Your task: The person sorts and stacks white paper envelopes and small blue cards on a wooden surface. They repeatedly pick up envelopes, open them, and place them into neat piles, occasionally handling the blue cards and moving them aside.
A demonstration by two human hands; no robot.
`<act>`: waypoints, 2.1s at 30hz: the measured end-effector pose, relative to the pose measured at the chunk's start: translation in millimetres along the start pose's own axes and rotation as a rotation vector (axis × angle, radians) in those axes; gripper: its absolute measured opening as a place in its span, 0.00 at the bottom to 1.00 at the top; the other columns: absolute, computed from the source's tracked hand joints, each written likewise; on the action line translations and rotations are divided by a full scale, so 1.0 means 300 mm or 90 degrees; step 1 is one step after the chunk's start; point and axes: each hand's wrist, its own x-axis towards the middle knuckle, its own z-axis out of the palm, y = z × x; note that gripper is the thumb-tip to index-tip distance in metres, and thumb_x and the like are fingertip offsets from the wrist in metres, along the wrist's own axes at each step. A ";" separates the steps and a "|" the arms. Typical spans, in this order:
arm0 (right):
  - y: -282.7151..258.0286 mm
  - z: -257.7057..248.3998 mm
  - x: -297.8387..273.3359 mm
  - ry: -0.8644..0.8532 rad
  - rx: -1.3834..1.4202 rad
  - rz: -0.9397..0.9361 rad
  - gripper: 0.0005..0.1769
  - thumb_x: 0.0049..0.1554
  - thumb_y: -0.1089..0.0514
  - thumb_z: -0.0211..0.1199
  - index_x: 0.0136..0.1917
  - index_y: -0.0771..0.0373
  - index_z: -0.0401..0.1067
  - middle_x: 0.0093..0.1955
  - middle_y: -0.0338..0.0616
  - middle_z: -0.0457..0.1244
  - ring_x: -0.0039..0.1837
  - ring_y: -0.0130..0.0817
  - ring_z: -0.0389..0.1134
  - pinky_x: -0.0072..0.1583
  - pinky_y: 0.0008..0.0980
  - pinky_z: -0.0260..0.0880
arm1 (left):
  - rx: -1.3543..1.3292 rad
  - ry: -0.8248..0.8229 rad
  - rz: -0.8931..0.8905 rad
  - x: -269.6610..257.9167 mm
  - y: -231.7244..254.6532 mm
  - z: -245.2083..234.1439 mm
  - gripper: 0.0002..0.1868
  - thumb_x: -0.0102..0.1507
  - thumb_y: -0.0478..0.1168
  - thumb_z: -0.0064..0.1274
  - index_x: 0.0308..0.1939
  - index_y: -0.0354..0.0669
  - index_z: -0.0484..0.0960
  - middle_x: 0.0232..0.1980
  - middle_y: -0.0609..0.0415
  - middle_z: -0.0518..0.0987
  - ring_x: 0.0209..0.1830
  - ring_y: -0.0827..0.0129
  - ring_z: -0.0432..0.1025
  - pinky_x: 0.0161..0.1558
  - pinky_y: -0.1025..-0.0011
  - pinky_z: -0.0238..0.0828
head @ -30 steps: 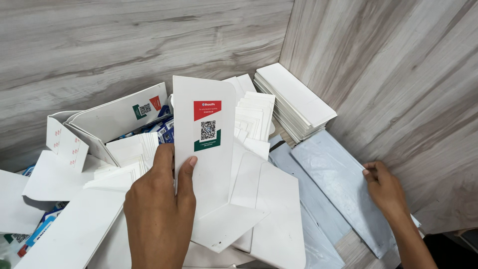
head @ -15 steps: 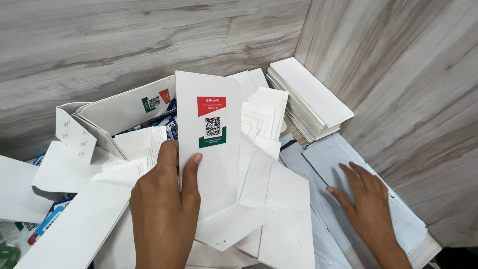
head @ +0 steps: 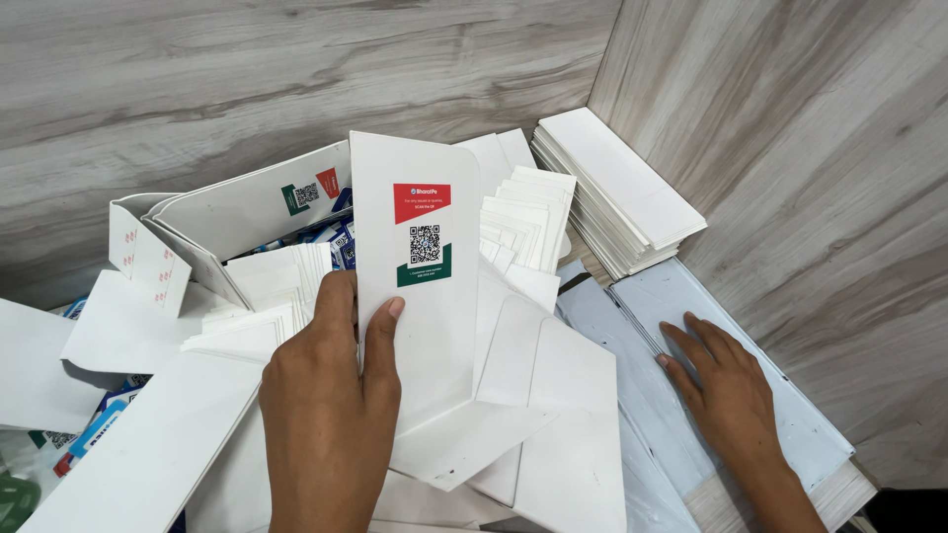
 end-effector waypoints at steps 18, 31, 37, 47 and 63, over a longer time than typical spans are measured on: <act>-0.232 -0.073 -0.044 -0.095 0.031 0.044 0.15 0.56 0.55 0.63 0.56 0.54 0.79 0.45 0.47 0.73 0.47 0.39 0.73 0.51 0.37 0.75 | -0.032 -0.019 0.025 -0.011 -0.007 -0.017 0.14 0.68 0.45 0.49 0.51 0.39 0.73 0.18 0.40 0.77 0.16 0.49 0.76 0.24 0.53 0.68; -0.243 -0.041 -0.036 -0.009 -0.075 0.155 0.20 0.56 0.52 0.65 0.61 0.60 0.75 0.45 0.41 0.73 0.45 0.36 0.70 0.45 0.36 0.72 | -0.015 -0.006 0.055 -0.013 -0.019 -0.016 0.13 0.66 0.42 0.48 0.51 0.38 0.73 0.20 0.42 0.78 0.16 0.52 0.76 0.23 0.54 0.68; -0.248 -0.040 -0.011 -0.049 -0.039 0.199 0.21 0.58 0.50 0.63 0.60 0.63 0.73 0.46 0.44 0.73 0.47 0.40 0.71 0.46 0.40 0.72 | -0.025 0.002 0.071 -0.013 -0.030 -0.018 0.11 0.66 0.42 0.49 0.46 0.38 0.73 0.23 0.42 0.79 0.18 0.53 0.77 0.23 0.56 0.69; -0.242 -0.010 0.019 -0.142 0.059 0.281 0.21 0.61 0.49 0.59 0.60 0.65 0.71 0.45 0.51 0.73 0.42 0.43 0.75 0.45 0.43 0.75 | -0.017 -0.018 0.053 -0.018 -0.015 -0.024 0.12 0.66 0.43 0.48 0.47 0.37 0.73 0.24 0.44 0.79 0.18 0.55 0.77 0.21 0.57 0.69; -0.189 0.026 0.024 -0.140 0.148 0.350 0.16 0.68 0.47 0.53 0.56 0.62 0.70 0.47 0.56 0.74 0.47 0.47 0.75 0.51 0.43 0.72 | -0.026 0.007 0.074 -0.025 -0.030 -0.023 0.10 0.66 0.42 0.48 0.45 0.39 0.73 0.20 0.42 0.79 0.18 0.51 0.77 0.25 0.55 0.69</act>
